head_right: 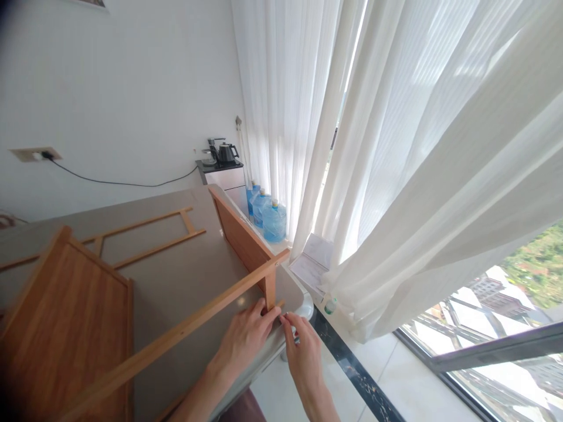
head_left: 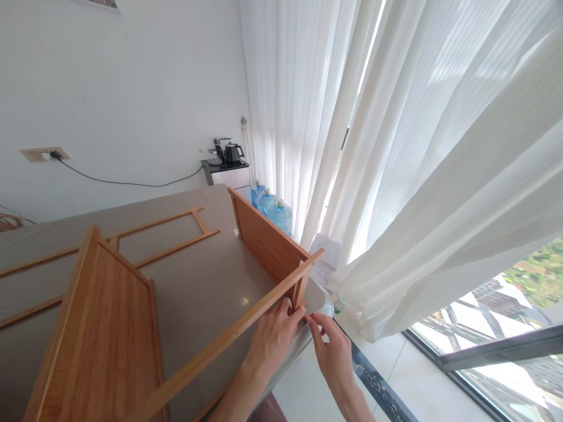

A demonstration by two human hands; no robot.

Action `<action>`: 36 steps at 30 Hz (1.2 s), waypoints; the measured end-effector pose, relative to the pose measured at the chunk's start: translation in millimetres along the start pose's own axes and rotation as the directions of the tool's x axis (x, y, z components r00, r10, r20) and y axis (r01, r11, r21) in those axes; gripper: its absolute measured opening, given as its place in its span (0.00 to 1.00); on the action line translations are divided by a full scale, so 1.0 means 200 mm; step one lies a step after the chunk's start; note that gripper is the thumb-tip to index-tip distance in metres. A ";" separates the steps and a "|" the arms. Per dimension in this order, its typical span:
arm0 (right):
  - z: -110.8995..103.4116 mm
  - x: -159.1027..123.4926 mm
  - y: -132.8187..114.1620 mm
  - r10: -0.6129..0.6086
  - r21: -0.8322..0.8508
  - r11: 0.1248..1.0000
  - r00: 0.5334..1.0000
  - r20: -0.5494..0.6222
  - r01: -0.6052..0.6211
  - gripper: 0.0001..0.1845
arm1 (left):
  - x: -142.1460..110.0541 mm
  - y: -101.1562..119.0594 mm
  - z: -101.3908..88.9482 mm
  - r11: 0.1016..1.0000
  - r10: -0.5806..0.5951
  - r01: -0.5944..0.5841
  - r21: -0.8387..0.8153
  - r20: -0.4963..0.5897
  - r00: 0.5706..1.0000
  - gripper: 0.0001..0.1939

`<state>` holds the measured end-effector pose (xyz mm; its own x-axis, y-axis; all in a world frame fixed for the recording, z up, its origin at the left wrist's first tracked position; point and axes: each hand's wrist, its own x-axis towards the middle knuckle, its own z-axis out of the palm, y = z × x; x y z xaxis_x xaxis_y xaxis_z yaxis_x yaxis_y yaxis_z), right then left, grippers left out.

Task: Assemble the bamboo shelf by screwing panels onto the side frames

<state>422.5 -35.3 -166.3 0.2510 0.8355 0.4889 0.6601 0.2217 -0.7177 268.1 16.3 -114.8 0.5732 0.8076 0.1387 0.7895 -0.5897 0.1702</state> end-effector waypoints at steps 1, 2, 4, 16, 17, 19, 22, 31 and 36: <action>0.00 0.00 0.00 -0.016 0.000 1.000 1.000 0.005 0.016 0.15 | 0.00 0.00 0.00 1.000 -0.003 0.003 -0.003 -0.004 1.000 0.13; 0.00 0.00 0.01 -0.034 0.003 0.999 0.999 0.013 0.034 0.15 | 0.00 0.00 0.00 1.000 -0.004 0.004 -0.007 -0.006 1.000 0.13; -0.01 0.00 0.02 -0.072 0.016 0.997 0.997 0.042 0.071 0.15 | -0.01 0.00 0.00 1.000 -0.005 0.005 -0.014 -0.009 1.000 0.13; 0.01 0.06 -0.05 0.244 0.116 0.961 0.968 0.055 -0.249 0.26 | -0.01 0.01 0.01 1.000 -0.021 0.020 -0.009 -0.043 0.999 0.12; 0.01 0.07 -0.05 0.266 0.134 0.953 0.962 0.067 -0.273 0.27 | -0.01 0.01 0.01 1.000 -0.020 0.019 -0.006 -0.045 0.999 0.13; 0.01 0.07 -0.05 0.295 0.158 0.940 0.952 0.078 -0.304 0.29 | -0.01 0.01 0.01 1.000 -0.015 0.015 0.000 -0.048 0.999 0.13; 0.00 0.05 -0.05 0.308 0.156 0.937 0.950 0.053 -0.312 0.29 | -0.01 0.00 0.01 1.000 0.002 -0.002 0.001 -0.050 0.999 0.14; 0.03 -0.02 -0.05 0.175 0.024 0.984 0.984 -0.036 -0.174 0.21 | -0.01 -0.01 0.00 1.000 0.025 -0.025 -0.001 -0.041 0.999 0.16; 0.04 -0.02 -0.02 0.077 -0.001 0.997 0.995 -0.059 -0.077 0.17 | 0.00 -0.01 0.00 0.999 0.032 -0.032 -0.007 -0.042 0.999 0.16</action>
<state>412.3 -35.1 -169.0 0.3424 0.8188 0.4608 0.6399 0.1559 -0.7525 266.3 17.9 -115.9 0.5880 0.7874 0.1852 0.7694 -0.6151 0.1722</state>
